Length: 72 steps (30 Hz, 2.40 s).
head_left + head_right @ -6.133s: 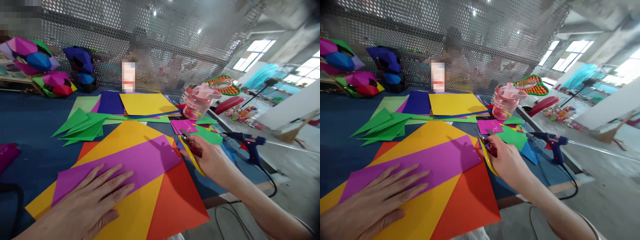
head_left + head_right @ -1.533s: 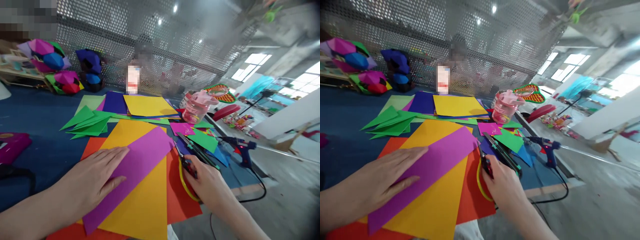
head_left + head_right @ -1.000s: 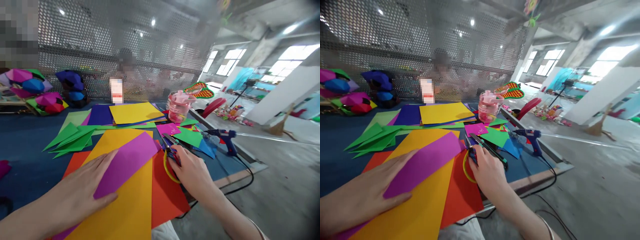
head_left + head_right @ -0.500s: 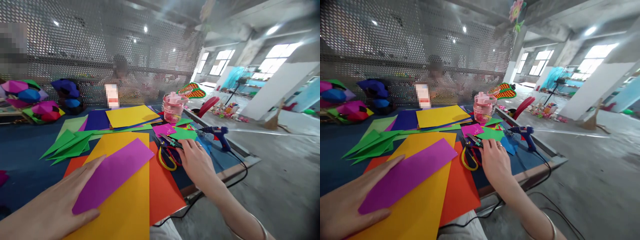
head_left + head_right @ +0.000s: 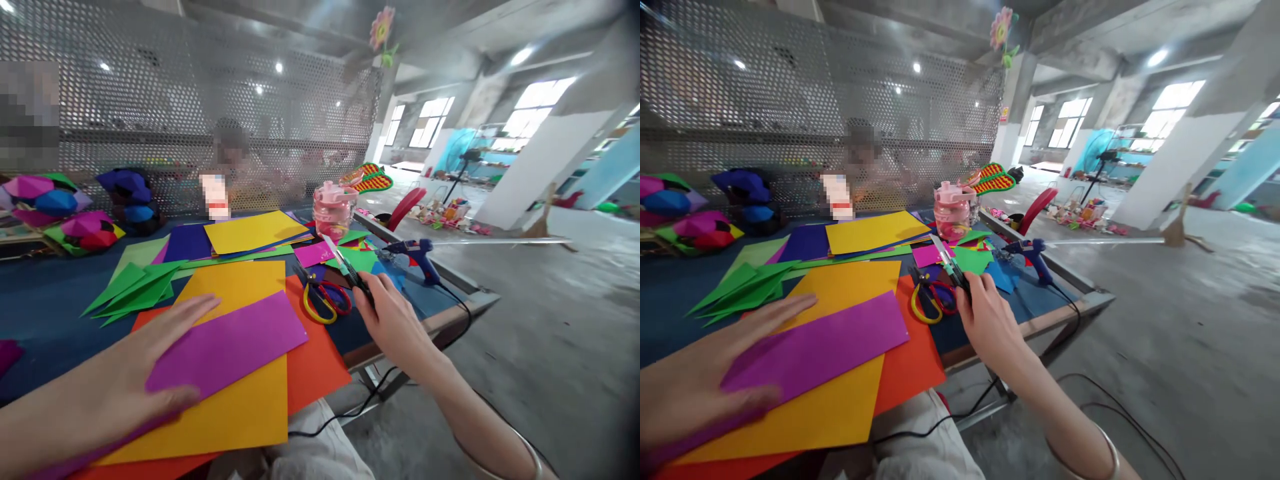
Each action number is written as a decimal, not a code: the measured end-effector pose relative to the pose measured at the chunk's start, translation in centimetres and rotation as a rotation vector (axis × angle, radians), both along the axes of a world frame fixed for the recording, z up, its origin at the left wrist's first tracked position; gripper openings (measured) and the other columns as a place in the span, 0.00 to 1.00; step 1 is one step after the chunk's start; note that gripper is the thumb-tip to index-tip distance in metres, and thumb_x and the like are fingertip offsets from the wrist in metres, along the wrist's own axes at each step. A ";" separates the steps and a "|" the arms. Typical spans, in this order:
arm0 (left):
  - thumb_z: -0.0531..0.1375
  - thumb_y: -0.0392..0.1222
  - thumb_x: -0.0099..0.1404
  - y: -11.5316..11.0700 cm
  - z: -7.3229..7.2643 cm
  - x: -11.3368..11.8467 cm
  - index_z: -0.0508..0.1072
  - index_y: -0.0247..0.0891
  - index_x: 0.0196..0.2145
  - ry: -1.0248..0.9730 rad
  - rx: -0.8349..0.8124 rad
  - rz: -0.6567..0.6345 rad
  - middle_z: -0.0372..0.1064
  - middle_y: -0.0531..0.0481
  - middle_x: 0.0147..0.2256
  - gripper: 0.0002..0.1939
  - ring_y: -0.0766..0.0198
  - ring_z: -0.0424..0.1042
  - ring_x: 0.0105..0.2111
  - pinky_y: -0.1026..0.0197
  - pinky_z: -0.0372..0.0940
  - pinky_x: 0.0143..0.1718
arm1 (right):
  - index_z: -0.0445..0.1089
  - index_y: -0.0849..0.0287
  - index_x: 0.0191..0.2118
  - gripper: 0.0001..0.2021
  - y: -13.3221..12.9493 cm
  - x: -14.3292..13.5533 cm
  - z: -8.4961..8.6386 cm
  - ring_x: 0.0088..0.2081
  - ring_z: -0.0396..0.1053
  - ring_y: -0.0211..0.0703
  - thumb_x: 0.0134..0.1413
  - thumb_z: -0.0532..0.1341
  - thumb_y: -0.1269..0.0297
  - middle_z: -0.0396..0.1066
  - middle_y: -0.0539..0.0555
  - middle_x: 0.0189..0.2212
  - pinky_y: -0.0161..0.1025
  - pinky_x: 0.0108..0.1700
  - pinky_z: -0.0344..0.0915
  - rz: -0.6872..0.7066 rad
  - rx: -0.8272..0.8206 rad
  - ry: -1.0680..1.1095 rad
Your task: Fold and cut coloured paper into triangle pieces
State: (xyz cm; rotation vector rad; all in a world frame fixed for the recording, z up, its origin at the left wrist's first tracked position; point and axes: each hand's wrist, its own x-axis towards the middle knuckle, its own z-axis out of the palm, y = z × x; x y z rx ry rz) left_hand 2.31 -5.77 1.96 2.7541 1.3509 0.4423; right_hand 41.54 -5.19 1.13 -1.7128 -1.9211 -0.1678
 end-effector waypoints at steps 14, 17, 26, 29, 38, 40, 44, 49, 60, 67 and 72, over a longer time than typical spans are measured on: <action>0.59 0.30 0.69 9.7 0.9 21.8 0.74 0.36 0.38 0.373 0.396 -0.592 0.74 0.45 0.39 0.05 0.57 0.75 0.38 0.59 0.65 0.34 | 0.66 0.60 0.57 0.21 -3.1 3.7 -1.2 0.46 0.70 0.53 0.70 0.49 0.52 0.70 0.61 0.45 0.49 0.48 0.69 0.009 0.061 0.365; 0.59 0.30 0.69 10.9 0.5 22.2 0.73 0.36 0.38 0.386 0.403 -0.586 0.73 0.47 0.35 0.05 0.58 0.74 0.34 0.60 0.63 0.32 | 0.66 0.59 0.56 0.21 -3.7 4.6 -1.7 0.47 0.70 0.53 0.70 0.50 0.51 0.70 0.61 0.45 0.50 0.49 0.68 0.014 0.038 0.380; 0.54 0.23 0.68 14.7 0.9 21.2 0.72 0.35 0.47 0.292 0.269 -0.318 0.73 0.42 0.47 0.15 0.56 0.75 0.46 0.61 0.68 0.40 | 0.65 0.56 0.58 0.17 -5.3 4.2 -1.7 0.41 0.71 0.45 0.71 0.51 0.55 0.68 0.56 0.42 0.42 0.44 0.71 0.084 0.023 0.329; 0.52 0.28 0.70 13.1 1.7 18.9 0.72 0.35 0.49 0.199 0.206 -0.175 0.71 0.40 0.50 0.14 0.53 0.73 0.49 0.56 0.68 0.47 | 0.63 0.56 0.59 0.17 -5.6 4.2 -1.8 0.42 0.72 0.44 0.72 0.50 0.57 0.68 0.57 0.45 0.39 0.43 0.71 0.133 0.038 0.255; 0.64 0.55 0.60 7.6 0.9 10.6 0.71 0.37 0.51 0.022 -0.171 0.116 0.74 0.40 0.50 0.27 0.47 0.75 0.48 0.50 0.69 0.49 | 0.61 0.54 0.58 0.15 -7.9 4.0 -1.7 0.42 0.76 0.43 0.72 0.50 0.58 0.71 0.57 0.48 0.37 0.40 0.73 0.158 0.044 0.111; 0.65 0.54 0.57 7.3 0.8 10.3 0.71 0.38 0.52 -0.007 -0.248 0.115 0.74 0.42 0.50 0.28 0.49 0.75 0.48 0.52 0.69 0.50 | 0.61 0.52 0.58 0.15 -8.4 4.0 -1.7 0.44 0.76 0.44 0.71 0.51 0.58 0.73 0.56 0.47 0.37 0.42 0.73 0.151 0.061 0.104; 0.63 0.50 0.58 7.0 0.9 10.7 0.73 0.40 0.49 -0.029 -0.357 0.076 0.75 0.47 0.45 0.22 0.54 0.76 0.45 0.56 0.69 0.48 | 0.61 0.52 0.59 0.16 -9.3 4.2 -2.2 0.50 0.75 0.46 0.70 0.52 0.58 0.74 0.56 0.50 0.38 0.46 0.74 0.146 0.092 0.077; 0.69 0.54 0.49 6.4 1.1 11.4 0.70 0.40 0.54 0.000 -0.372 0.080 0.68 0.43 0.54 0.36 0.46 0.69 0.54 0.49 0.64 0.57 | 0.62 0.53 0.60 0.17 -10.1 3.9 -3.1 0.50 0.76 0.46 0.70 0.52 0.60 0.74 0.56 0.52 0.39 0.48 0.74 0.162 0.048 0.074; 0.69 0.42 0.57 4.4 0.1 12.1 0.61 0.47 0.53 -0.284 -0.477 -0.084 0.63 0.46 0.56 0.29 0.51 0.65 0.58 0.46 0.60 0.61 | 0.64 0.55 0.58 0.15 -10.7 2.5 -3.3 0.45 0.78 0.49 0.69 0.52 0.63 0.76 0.59 0.47 0.43 0.44 0.77 0.186 0.114 0.070; 0.59 0.35 0.68 5.5 -1.0 12.1 0.62 0.44 0.39 -0.474 -0.514 -0.254 0.65 0.48 0.47 0.08 0.59 0.66 0.51 0.55 0.63 0.55 | 0.63 0.59 0.57 0.15 -10.8 2.1 -3.2 0.45 0.77 0.50 0.70 0.50 0.65 0.75 0.61 0.46 0.44 0.42 0.78 0.241 0.064 0.069; 0.59 0.38 0.69 5.8 -1.6 11.9 0.63 0.43 0.41 -0.502 -0.536 -0.221 0.64 0.51 0.39 0.06 0.62 0.69 0.40 0.59 0.68 0.43 | 0.62 0.59 0.57 0.14 -10.9 1.8 -3.3 0.45 0.76 0.50 0.69 0.50 0.67 0.73 0.61 0.47 0.47 0.43 0.77 0.281 0.017 0.091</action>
